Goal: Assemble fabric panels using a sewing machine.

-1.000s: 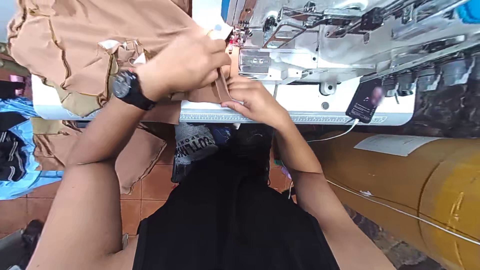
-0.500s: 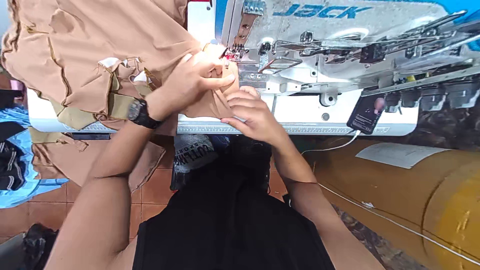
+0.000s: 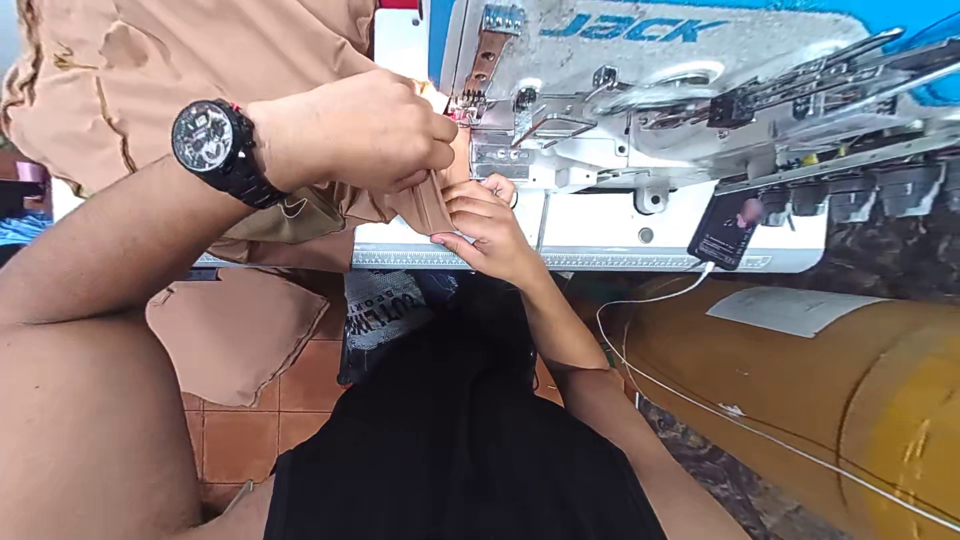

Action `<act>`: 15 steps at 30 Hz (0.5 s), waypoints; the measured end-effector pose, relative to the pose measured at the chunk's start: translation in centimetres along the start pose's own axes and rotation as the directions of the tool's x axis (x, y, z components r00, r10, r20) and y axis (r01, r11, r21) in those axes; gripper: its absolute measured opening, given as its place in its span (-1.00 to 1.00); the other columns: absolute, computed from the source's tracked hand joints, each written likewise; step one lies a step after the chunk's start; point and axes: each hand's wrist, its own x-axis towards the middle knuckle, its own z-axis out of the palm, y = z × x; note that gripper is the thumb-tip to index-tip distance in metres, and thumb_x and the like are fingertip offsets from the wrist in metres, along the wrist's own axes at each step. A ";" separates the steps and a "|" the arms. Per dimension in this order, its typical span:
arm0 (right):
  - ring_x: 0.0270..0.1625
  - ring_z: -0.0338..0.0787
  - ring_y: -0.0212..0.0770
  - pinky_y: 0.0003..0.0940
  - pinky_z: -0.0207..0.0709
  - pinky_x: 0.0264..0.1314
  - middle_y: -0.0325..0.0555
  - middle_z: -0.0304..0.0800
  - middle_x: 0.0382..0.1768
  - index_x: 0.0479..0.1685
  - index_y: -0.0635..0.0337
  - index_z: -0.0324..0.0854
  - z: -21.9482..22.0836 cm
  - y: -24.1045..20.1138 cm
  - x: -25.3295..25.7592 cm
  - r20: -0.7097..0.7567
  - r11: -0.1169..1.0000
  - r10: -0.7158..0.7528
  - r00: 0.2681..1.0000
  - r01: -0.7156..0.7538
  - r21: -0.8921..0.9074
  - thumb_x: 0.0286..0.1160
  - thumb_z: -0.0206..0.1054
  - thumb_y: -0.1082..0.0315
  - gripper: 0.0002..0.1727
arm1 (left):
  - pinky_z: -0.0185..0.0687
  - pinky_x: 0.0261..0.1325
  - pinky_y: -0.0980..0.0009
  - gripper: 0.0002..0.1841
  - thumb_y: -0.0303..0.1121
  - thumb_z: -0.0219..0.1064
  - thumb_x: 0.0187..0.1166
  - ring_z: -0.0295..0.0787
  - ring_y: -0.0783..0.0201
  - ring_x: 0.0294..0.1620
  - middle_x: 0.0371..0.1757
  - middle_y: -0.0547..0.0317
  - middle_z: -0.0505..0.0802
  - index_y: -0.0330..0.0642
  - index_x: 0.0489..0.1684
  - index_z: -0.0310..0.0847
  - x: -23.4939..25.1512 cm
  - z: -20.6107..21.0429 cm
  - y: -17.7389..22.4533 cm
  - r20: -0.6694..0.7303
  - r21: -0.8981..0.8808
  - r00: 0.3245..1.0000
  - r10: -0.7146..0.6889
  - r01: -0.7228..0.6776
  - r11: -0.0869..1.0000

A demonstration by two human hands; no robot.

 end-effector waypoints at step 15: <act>0.26 0.78 -0.17 0.07 0.23 0.44 -0.12 0.95 -0.14 -0.37 0.16 0.88 -0.2 -0.1 0.1 0.020 0.999 0.007 1.000 -0.007 0.033 0.52 0.45 0.27 -0.80 | 0.59 -0.33 -0.12 -0.80 -0.50 0.08 0.64 0.79 -0.20 -0.28 -0.26 -0.16 0.75 -0.32 -0.38 0.56 -0.2 -1.0 -0.8 0.036 0.032 0.999 -0.027 0.025 0.999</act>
